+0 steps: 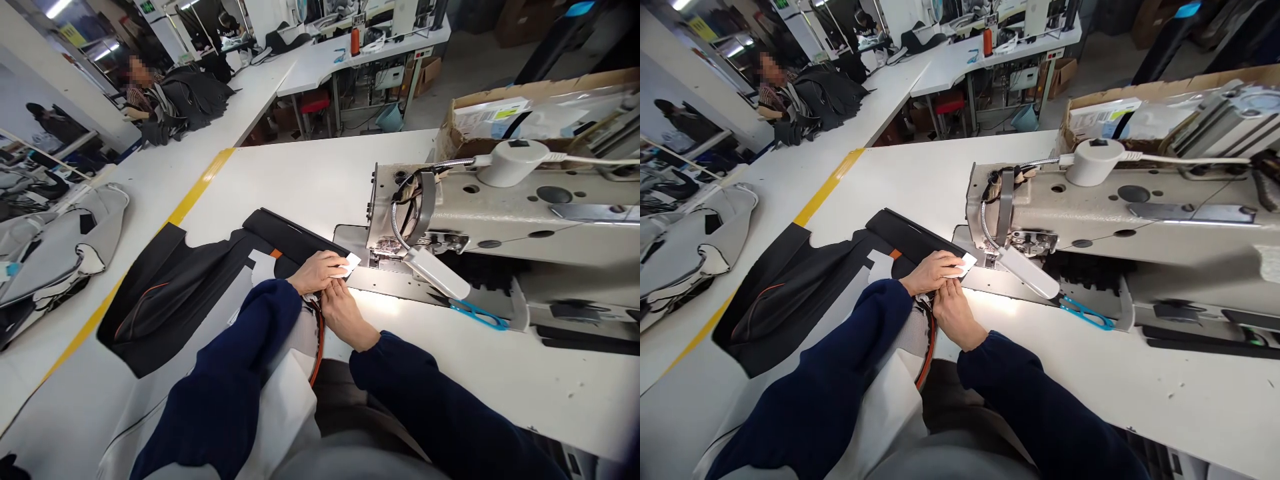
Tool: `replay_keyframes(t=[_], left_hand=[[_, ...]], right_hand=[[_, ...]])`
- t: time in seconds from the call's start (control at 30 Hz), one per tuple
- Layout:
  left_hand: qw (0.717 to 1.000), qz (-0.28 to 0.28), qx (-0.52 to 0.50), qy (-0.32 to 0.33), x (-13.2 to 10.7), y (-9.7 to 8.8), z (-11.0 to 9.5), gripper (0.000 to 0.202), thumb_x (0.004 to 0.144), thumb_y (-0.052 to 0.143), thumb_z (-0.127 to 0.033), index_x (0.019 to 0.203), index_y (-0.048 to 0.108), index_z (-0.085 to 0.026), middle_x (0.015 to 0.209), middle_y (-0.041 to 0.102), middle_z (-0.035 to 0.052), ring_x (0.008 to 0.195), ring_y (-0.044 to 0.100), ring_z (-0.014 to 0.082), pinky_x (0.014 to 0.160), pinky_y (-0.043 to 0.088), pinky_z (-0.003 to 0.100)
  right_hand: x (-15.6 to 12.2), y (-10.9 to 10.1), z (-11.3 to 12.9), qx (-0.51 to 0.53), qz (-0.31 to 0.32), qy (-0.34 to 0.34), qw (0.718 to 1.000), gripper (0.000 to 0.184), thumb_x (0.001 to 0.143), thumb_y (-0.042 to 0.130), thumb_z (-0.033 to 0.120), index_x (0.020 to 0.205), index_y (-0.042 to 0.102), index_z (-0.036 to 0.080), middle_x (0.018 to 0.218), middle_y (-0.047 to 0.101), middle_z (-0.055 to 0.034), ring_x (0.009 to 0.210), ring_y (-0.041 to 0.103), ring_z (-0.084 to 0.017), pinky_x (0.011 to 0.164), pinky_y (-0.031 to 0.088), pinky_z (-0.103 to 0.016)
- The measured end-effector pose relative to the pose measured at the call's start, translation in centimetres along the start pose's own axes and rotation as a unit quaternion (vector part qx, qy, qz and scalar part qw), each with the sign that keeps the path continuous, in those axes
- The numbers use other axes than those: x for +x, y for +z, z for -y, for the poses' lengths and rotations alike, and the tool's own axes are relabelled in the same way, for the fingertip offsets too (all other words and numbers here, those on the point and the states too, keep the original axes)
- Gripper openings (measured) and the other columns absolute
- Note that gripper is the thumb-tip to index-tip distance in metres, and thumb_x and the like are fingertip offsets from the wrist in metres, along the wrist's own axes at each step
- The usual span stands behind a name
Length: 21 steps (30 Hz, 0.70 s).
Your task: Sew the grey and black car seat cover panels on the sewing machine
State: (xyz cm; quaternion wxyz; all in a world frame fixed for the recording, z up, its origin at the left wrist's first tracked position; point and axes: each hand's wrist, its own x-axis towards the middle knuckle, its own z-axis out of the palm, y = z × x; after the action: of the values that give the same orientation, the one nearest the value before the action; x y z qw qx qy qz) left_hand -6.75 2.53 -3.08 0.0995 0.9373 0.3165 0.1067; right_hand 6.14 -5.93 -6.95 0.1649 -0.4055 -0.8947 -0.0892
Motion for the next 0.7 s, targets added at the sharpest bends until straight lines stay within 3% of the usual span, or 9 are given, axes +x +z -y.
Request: replay_keyframes(t=[0.33, 0.5, 0.7], left_hand=[[0.999, 0.027, 0.014, -0.039, 0.1, 0.1, -0.2, 0.034, 0.087, 0.048, -0.016, 0.116, 0.065, -0.026, 0.129, 0.060, -0.0034, 0.115, 0.051, 0.0169, 0.096, 0.035, 0.035], [0.997, 0.004, 0.034, -0.072, 2.1, 0.8, -0.7, 0.031, 0.089, 0.047, -0.019, 0.111, 0.067, -0.026, 0.129, 0.060, -0.0034, 0.114, 0.051, 0.0160, 0.095, 0.035, 0.034], [0.999, -0.009, 0.021, -0.037, 3.8, 1.6, -1.0, 0.039, 0.082, 0.049, -0.011, 0.114, 0.067, -0.024, 0.127, 0.061, -0.0030, 0.116, 0.050, 0.0161, 0.098, 0.037, 0.032]], right_hand=[[0.3, -0.8, -1.3, 0.036, 0.013, 0.010, 0.999, 0.023, 0.084, 0.049, 0.007, 0.098, 0.069, 0.004, 0.098, 0.068, -0.0187, 0.098, 0.059, -0.029, 0.094, 0.041, -0.042], [0.0, -1.3, -3.5, 0.044, 0.042, 0.022, 0.998, 0.021, 0.085, 0.050, 0.009, 0.094, 0.068, 0.007, 0.097, 0.069, -0.0162, 0.101, 0.057, -0.028, 0.091, 0.041, -0.038], [-0.9, -1.7, -5.3, 0.030, 0.041, 0.007, 0.999, 0.019, 0.085, 0.050, 0.007, 0.093, 0.068, 0.007, 0.097, 0.068, -0.0167, 0.100, 0.057, -0.027, 0.092, 0.040, -0.039]])
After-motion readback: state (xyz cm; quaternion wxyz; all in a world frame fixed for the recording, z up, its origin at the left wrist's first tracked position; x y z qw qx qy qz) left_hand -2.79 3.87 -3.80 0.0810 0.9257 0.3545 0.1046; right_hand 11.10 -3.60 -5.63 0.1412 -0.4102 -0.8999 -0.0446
